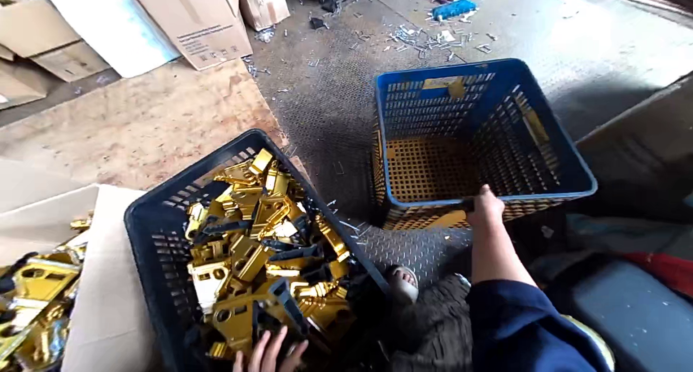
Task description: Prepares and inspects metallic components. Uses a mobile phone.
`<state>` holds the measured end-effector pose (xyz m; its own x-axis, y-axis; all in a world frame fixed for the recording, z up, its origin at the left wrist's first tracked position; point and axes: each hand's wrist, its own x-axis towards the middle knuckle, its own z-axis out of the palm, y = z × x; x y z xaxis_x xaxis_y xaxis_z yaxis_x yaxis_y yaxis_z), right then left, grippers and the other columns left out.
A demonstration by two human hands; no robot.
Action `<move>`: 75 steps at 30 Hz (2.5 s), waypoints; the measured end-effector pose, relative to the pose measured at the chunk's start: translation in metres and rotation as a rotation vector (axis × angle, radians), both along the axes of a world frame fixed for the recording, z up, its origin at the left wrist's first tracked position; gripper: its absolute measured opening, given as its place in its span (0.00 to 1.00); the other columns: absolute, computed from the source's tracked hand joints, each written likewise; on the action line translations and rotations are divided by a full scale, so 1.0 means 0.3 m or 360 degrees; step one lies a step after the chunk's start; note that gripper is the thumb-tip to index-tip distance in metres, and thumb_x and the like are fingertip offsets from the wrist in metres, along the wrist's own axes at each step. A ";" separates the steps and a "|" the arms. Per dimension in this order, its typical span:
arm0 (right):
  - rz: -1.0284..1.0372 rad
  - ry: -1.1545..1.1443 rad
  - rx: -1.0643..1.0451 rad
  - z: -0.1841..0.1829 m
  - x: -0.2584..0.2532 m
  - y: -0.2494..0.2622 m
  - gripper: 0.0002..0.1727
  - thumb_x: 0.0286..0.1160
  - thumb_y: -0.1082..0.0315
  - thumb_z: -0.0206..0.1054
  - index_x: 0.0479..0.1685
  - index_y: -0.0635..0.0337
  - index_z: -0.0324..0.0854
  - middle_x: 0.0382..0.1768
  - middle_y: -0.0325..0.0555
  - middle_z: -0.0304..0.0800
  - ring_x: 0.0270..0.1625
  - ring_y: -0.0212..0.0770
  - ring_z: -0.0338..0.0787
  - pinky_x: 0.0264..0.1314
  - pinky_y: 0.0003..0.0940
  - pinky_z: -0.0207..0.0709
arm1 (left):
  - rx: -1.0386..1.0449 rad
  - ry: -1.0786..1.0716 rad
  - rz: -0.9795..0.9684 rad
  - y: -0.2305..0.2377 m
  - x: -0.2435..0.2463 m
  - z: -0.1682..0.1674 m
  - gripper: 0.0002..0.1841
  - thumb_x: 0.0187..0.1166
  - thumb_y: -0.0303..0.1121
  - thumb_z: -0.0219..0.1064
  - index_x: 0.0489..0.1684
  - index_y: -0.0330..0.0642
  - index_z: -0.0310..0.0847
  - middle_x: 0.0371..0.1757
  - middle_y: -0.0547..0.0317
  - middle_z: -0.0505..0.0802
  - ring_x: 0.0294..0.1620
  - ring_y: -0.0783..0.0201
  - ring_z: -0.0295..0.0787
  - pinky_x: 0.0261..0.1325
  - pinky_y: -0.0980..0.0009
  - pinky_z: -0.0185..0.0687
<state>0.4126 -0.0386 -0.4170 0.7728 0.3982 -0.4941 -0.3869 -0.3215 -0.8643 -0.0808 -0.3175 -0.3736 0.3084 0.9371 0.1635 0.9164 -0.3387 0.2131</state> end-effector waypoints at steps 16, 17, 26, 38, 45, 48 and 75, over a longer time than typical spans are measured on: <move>0.0903 -0.0860 -0.0106 0.280 -0.457 -0.033 0.45 0.76 0.52 0.67 0.90 0.65 0.56 0.85 0.81 0.53 0.85 0.77 0.61 0.80 0.71 0.63 | 0.0265 -0.0126 0.0152 -0.027 0.028 -0.002 0.37 0.46 0.79 0.71 0.56 0.72 0.88 0.72 0.66 0.87 0.79 0.52 0.75 0.79 0.29 0.51; 0.1259 -0.1122 -0.0030 0.307 -0.521 -0.060 0.38 0.80 0.54 0.65 0.86 0.68 0.64 0.80 0.83 0.62 0.81 0.79 0.67 0.79 0.72 0.65 | 0.0247 -0.0134 0.0150 -0.034 0.031 0.003 0.35 0.47 0.78 0.72 0.52 0.71 0.89 0.69 0.67 0.89 0.76 0.53 0.78 0.78 0.31 0.56; 0.2266 -0.1826 -0.0443 0.313 -0.941 -0.669 0.23 0.85 0.49 0.59 0.60 0.55 0.89 0.54 0.56 0.94 0.60 0.60 0.92 0.63 0.66 0.80 | -0.0204 -0.0213 0.0164 -0.101 0.040 0.044 0.25 0.69 0.66 0.68 0.49 0.58 0.93 0.64 0.60 0.90 0.76 0.50 0.77 0.84 0.35 0.50; 0.2620 -0.2173 -0.0668 0.231 -0.944 -0.785 0.31 0.91 0.48 0.42 0.62 0.58 0.87 0.60 0.54 0.93 0.73 0.54 0.85 0.84 0.59 0.59 | -0.0347 -0.0149 0.0254 -0.188 -0.032 0.016 0.26 0.81 0.62 0.60 0.53 0.51 0.93 0.61 0.53 0.91 0.73 0.47 0.79 0.85 0.36 0.48; 0.2843 -0.2233 -0.0684 0.256 -0.952 -0.822 0.43 0.89 0.34 0.37 0.56 0.62 0.89 0.59 0.57 0.93 0.74 0.56 0.84 0.86 0.58 0.59 | -0.0803 -0.0095 0.0159 -0.165 -0.033 0.056 0.30 0.89 0.59 0.51 0.54 0.38 0.86 0.56 0.43 0.93 0.63 0.44 0.89 0.67 0.44 0.79; 0.2735 -0.2260 -0.0545 0.218 -0.947 -0.866 0.43 0.88 0.34 0.39 0.51 0.62 0.91 0.57 0.55 0.94 0.72 0.56 0.85 0.83 0.57 0.61 | -0.0867 -0.0106 0.0159 -0.182 -0.041 0.056 0.28 0.89 0.56 0.53 0.50 0.36 0.86 0.52 0.42 0.93 0.61 0.44 0.90 0.66 0.45 0.79; 0.2378 -0.0939 0.0873 0.501 -1.180 -0.910 0.13 0.81 0.61 0.66 0.28 0.55 0.84 0.18 0.32 0.81 0.19 0.24 0.78 0.20 0.23 0.74 | -0.1103 -0.2588 0.0083 -0.140 -0.196 0.297 0.38 0.74 0.55 0.74 0.79 0.49 0.65 0.63 0.59 0.90 0.62 0.62 0.89 0.65 0.60 0.88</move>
